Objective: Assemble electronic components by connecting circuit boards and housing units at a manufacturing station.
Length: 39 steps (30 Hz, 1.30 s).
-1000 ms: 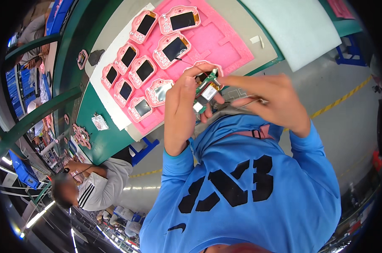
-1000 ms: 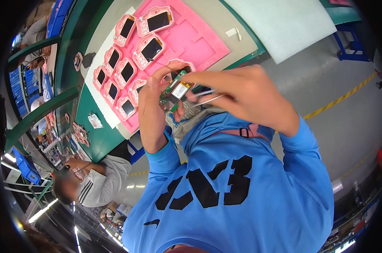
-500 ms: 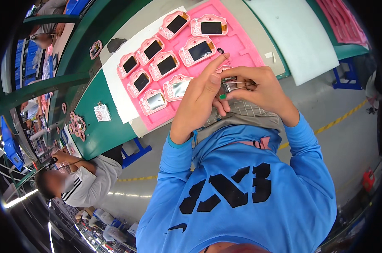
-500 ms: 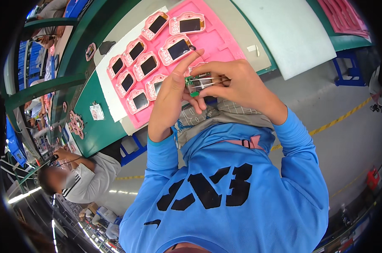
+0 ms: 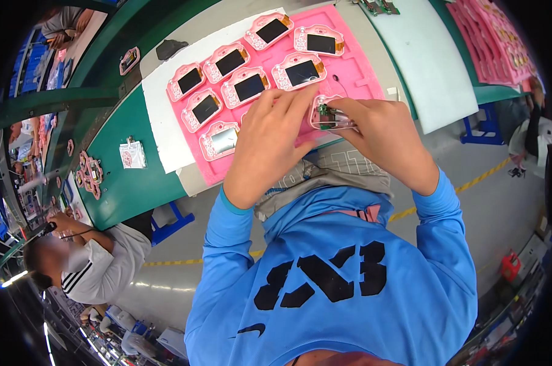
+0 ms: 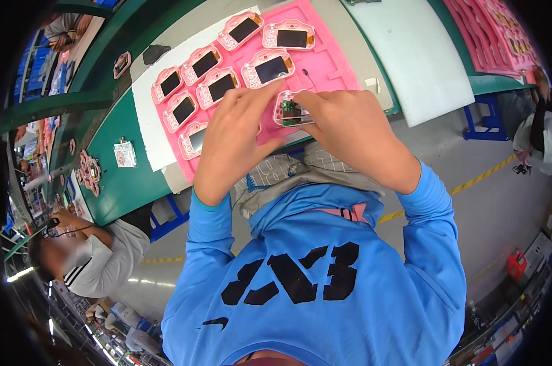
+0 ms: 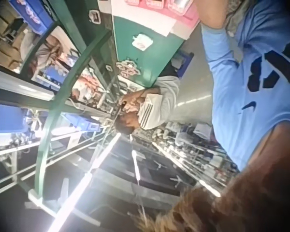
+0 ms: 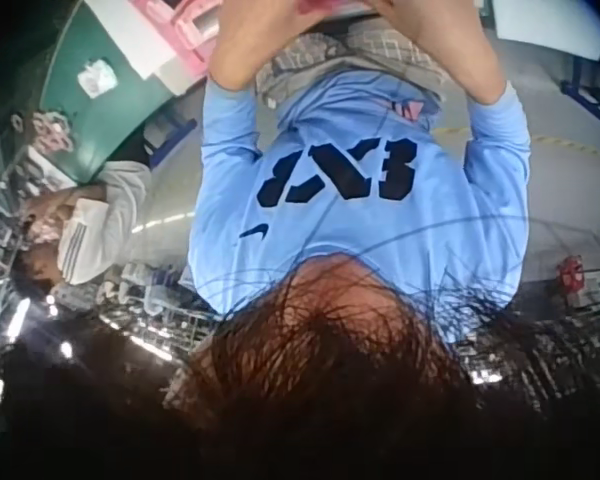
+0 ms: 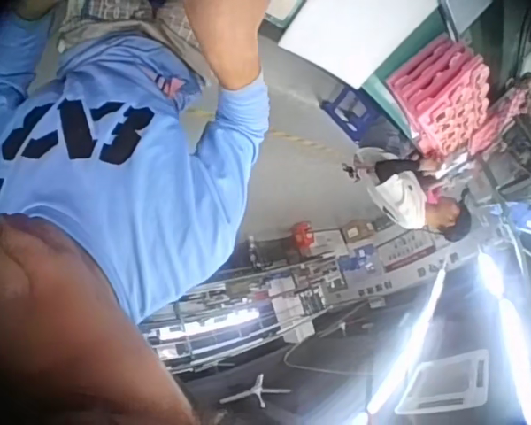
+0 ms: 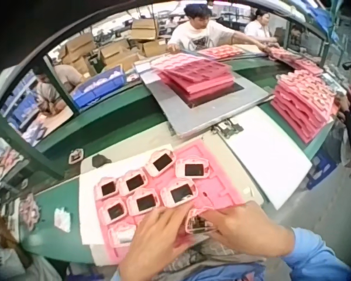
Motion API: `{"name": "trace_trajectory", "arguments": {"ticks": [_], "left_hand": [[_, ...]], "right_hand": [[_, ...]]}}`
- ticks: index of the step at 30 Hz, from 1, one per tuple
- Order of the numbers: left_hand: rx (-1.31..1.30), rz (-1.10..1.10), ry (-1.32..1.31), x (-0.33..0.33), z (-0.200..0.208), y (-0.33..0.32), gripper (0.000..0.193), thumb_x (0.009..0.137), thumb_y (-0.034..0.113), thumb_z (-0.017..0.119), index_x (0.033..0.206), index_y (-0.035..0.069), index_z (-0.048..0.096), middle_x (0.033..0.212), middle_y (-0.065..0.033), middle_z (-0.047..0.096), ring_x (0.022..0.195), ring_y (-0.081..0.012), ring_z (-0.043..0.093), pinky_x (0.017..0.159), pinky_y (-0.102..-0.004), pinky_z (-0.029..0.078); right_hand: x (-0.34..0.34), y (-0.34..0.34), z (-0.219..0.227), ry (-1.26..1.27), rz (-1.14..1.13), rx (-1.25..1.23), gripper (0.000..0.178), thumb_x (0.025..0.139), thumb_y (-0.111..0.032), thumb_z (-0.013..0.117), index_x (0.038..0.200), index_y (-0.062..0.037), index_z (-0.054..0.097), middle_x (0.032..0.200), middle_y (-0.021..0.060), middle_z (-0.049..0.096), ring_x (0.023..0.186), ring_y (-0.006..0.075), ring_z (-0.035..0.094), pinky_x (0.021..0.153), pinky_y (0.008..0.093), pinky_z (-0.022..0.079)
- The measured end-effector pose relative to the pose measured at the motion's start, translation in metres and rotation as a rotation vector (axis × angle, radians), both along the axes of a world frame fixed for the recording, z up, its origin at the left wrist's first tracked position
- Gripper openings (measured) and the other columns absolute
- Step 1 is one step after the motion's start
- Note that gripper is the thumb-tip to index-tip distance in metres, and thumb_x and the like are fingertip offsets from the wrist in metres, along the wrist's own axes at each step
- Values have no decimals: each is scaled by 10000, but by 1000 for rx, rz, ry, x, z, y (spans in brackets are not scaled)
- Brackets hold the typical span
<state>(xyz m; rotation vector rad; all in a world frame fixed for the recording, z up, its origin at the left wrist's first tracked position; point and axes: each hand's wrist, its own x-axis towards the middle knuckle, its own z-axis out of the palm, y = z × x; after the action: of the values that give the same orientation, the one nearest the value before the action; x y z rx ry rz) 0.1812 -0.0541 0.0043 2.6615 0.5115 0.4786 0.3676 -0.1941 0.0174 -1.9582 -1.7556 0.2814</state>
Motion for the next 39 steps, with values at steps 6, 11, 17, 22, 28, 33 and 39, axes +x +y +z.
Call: {"name": "trace_trajectory", "arguments": {"ticks": [6,11,17,22,28,33,39], "left_hand": [[-128,-13,3,-2,-9,8,836,696,77,915,1485,139,644,1198,-43,742,1041,-231,610,909,-352,543],[-122,-27,-99,-3,-18,14,863,671,73,935,1486,163,665,1201,-26,754,1011,-217,616,889,-342,550],[-122,-95,-146,-2,-26,18,796,704,93,918,1455,138,658,1140,-36,742,1003,-215,616,883,-342,544],[-148,-100,-155,-1,-25,18,758,721,109,913,1436,131,662,1113,-38,736,995,-212,614,883,-341,542],[-150,-49,-150,-2,-26,16,815,687,127,932,1460,175,680,1161,-2,757,986,-205,618,864,-326,548],[-134,-61,-99,-5,-27,15,693,754,179,904,1418,185,705,1250,-15,728,1035,-218,611,887,-339,554],[63,-85,-68,-6,-23,2,577,826,235,863,1384,199,725,1384,-30,673,1125,-242,599,924,-358,557]], "right_hand": [[-1,13,1,-127,54,-143,300,865,-136,822,1155,-67,792,888,112,806,713,289,749,644,371,545],[1,10,-7,-20,39,-146,311,875,-146,813,1174,-62,787,899,105,809,715,294,749,637,371,544],[-11,7,-7,-77,-3,-130,317,881,-141,810,1187,-56,790,879,106,803,701,301,738,625,379,539],[-10,5,-16,-167,19,-72,351,901,-98,789,1248,-47,770,852,98,780,657,254,702,604,352,517],[12,-2,-6,354,-39,-295,402,958,-16,707,1360,-38,713,827,62,723,647,141,608,586,282,455],[18,-15,-29,750,-99,-39,431,991,18,652,1419,-33,673,834,25,667,703,76,525,600,239,402],[15,-17,-47,927,-182,66,425,1000,25,637,1420,-30,674,836,12,657,715,66,504,614,232,405]]}}
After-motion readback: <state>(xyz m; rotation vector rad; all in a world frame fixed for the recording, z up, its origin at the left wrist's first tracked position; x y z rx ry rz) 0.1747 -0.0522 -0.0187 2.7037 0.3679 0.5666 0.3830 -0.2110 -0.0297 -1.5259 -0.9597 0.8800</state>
